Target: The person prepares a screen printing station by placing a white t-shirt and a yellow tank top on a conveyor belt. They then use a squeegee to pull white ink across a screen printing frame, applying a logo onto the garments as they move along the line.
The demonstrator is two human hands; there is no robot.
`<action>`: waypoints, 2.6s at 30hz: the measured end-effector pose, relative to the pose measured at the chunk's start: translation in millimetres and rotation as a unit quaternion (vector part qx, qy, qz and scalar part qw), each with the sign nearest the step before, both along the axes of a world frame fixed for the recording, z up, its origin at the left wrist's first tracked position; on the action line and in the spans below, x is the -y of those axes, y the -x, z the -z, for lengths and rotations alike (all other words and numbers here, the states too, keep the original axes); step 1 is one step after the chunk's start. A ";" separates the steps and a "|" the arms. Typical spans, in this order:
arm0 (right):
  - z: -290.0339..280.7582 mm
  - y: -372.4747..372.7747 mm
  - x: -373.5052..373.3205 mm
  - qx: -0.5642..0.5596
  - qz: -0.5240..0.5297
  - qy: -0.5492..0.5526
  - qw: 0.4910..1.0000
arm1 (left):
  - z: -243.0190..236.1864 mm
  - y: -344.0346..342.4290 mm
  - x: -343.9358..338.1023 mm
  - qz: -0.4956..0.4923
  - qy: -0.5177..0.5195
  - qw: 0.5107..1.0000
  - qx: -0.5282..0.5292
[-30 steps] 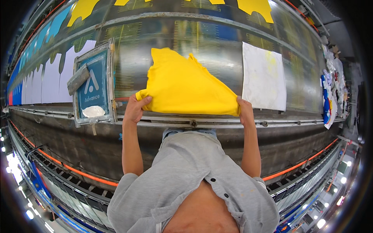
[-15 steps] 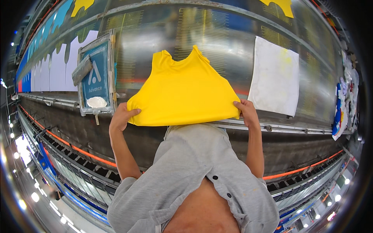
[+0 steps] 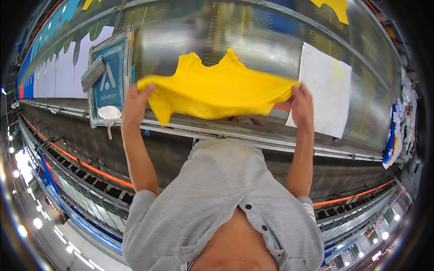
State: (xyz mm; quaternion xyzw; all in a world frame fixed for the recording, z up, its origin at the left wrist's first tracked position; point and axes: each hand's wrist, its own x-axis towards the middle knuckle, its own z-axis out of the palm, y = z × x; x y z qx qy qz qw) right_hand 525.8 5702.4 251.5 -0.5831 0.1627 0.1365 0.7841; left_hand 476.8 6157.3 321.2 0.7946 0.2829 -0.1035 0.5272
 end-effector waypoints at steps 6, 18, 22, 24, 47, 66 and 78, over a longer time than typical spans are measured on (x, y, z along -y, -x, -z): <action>-81.4 -143.9 -1.0 0.129 0.125 0.041 0.983 | 2.1 -156.2 -20.3 -0.047 0.314 0.907 0.277; -130.0 -185.6 37.0 0.204 0.120 0.058 0.970 | -31.0 -240.0 -3.7 -0.033 0.292 0.900 0.321; -101.4 -158.7 38.1 0.178 0.113 0.082 0.974 | -14.2 -209.1 3.3 -0.035 0.263 0.920 0.288; -82.6 -142.6 33.9 0.161 0.105 0.098 0.976 | 4.8 -194.4 3.9 -0.047 0.263 0.924 0.274; 15.7 -28.1 22.5 0.066 0.121 0.157 0.978 | 84.3 -45.2 38.3 -0.088 0.267 0.943 0.181; 18.9 16.1 12.1 -0.004 0.124 0.131 0.983 | 110.3 -8.2 32.0 -0.067 0.225 0.962 0.141; -39.8 38.5 -143.0 0.270 -0.350 0.210 0.872 | 189.7 -45.5 152.4 -0.069 0.331 0.940 -0.039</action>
